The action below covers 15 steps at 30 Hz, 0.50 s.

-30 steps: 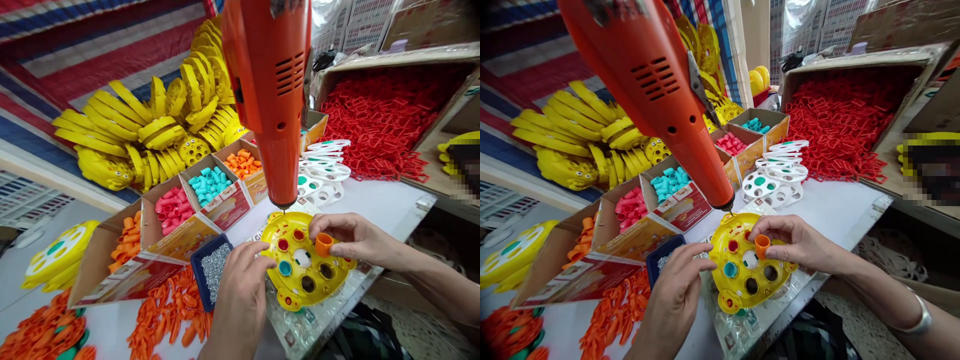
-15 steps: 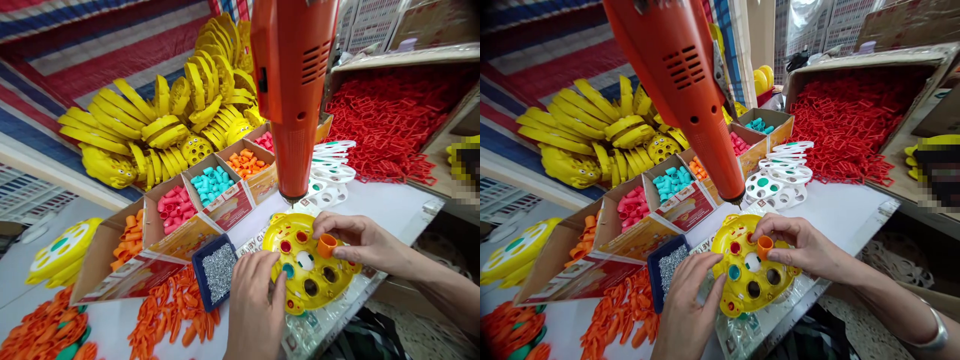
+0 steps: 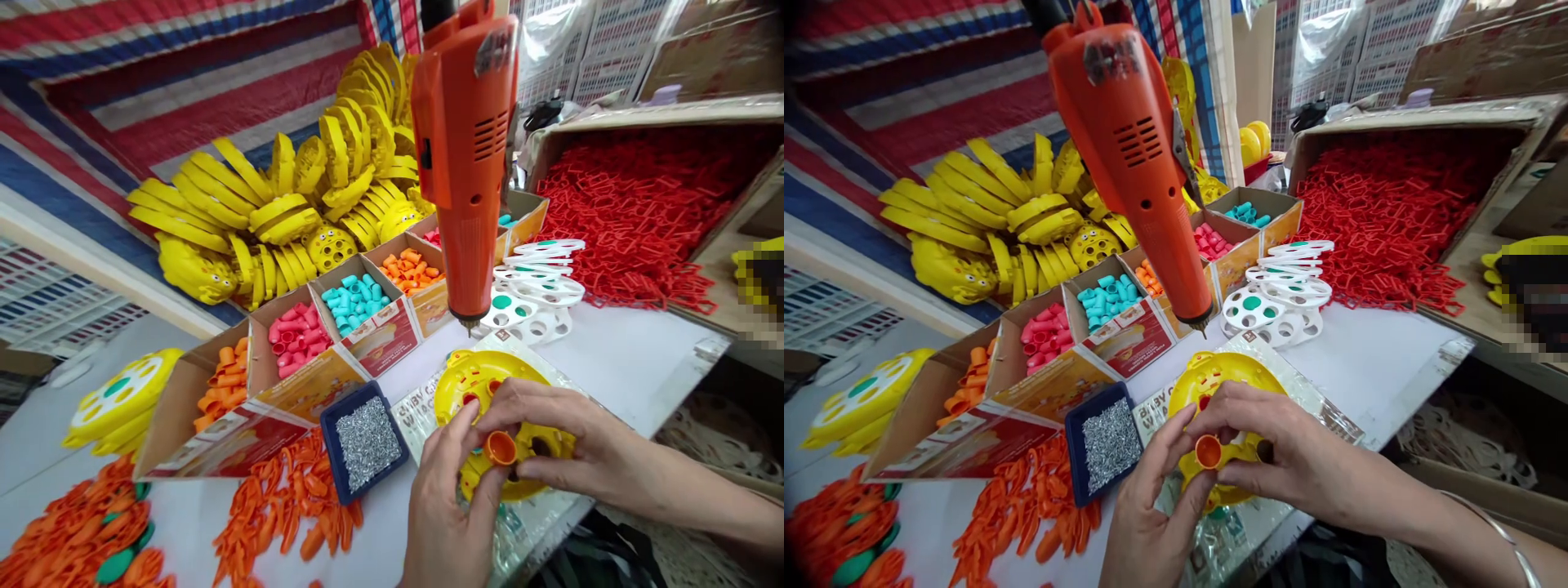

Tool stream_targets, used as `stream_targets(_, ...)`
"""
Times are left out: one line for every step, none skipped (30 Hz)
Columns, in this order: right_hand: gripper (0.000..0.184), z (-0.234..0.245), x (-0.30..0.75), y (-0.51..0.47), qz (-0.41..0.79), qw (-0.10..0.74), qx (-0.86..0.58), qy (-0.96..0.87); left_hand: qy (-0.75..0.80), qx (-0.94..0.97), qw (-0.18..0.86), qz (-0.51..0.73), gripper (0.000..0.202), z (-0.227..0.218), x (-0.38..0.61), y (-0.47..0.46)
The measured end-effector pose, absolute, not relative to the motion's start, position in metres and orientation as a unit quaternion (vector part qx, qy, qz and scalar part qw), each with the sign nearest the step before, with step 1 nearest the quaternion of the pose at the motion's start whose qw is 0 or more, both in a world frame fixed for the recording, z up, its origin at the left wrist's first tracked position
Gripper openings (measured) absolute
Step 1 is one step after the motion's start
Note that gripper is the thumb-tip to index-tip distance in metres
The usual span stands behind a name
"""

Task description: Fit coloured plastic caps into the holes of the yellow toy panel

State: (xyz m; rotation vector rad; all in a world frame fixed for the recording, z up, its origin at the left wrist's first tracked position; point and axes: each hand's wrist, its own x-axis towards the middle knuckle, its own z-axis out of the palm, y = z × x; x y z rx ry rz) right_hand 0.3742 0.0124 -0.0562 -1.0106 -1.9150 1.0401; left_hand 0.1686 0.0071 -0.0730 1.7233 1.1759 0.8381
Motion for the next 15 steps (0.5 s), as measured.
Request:
stream_targets(0.031,-0.054,0.376,0.012,0.398,0.348,-0.390,-0.754,0.470,0.703,0.419,0.330,0.048,-0.073,0.167,0.008)
stream_targets(0.028,-0.053,0.377,0.013,0.390,0.338,-0.389,-0.763,0.469,0.718,0.400,0.322,0.049,-0.072,0.166,0.008)
stream_targets(0.026,-0.051,0.380,0.013,0.382,0.329,-0.391,-0.770,0.470,0.734,0.377,0.312,0.050,-0.072,0.164,0.008)
stream_targets(0.023,-0.049,0.382,0.012,0.374,0.322,-0.395,-0.775,0.474,0.749,0.350,0.302,0.051,-0.073,0.161,0.008)
stream_targets(0.020,-0.046,0.384,0.012,0.364,0.317,-0.402,-0.778,0.477,0.765,0.324,0.288,0.053,-0.074,0.158,0.007)
stream_targets(0.018,-0.045,0.387,0.011,0.354,0.308,-0.413,-0.781,0.476,0.781,0.300,0.271,0.055,-0.075,0.155,0.007)
stream_targets(0.017,-0.043,0.389,0.009,0.343,0.295,-0.424,-0.785,0.472,0.797,0.281,0.252,0.057,-0.077,0.152,0.006)
stream_targets(0.018,-0.042,0.390,0.008,0.334,0.278,-0.432,-0.791,0.466,0.811,0.266,0.232,0.059,-0.079,0.149,0.005)
stream_targets(0.020,-0.042,0.390,0.006,0.324,0.255,-0.439,-0.798,0.459,0.824,0.254,0.213,0.061,-0.081,0.147,0.004)
stream_targets(0.021,-0.042,0.390,0.004,0.314,0.233,-0.442,-0.807,0.451,0.835,0.247,0.197,0.064,-0.083,0.146,0.003)
stream_targets(0.022,-0.044,0.389,0.003,0.304,0.214,-0.444,-0.816,0.446,0.842,0.240,0.188,0.066,-0.084,0.147,0.002)
stream_targets(0.023,-0.046,0.387,0.002,0.293,0.197,-0.442,-0.825,0.444,0.845,0.235,0.184,0.068,-0.085,0.148,0.001)
stream_targets(0.023,-0.048,0.385,0.002,0.283,0.184,-0.437,-0.834,0.444,0.847,0.231,0.181,0.069,-0.085,0.149,0.001)
stream_targets(0.023,-0.050,0.383,0.003,0.274,0.174,-0.432,-0.842,0.445,0.847,0.228,0.180,0.068,-0.084,0.152,0.001)
stream_targets(0.023,-0.051,0.381,0.004,0.266,0.167,-0.426,-0.848,0.447,0.847,0.229,0.177,0.068,-0.083,0.154,0.001)
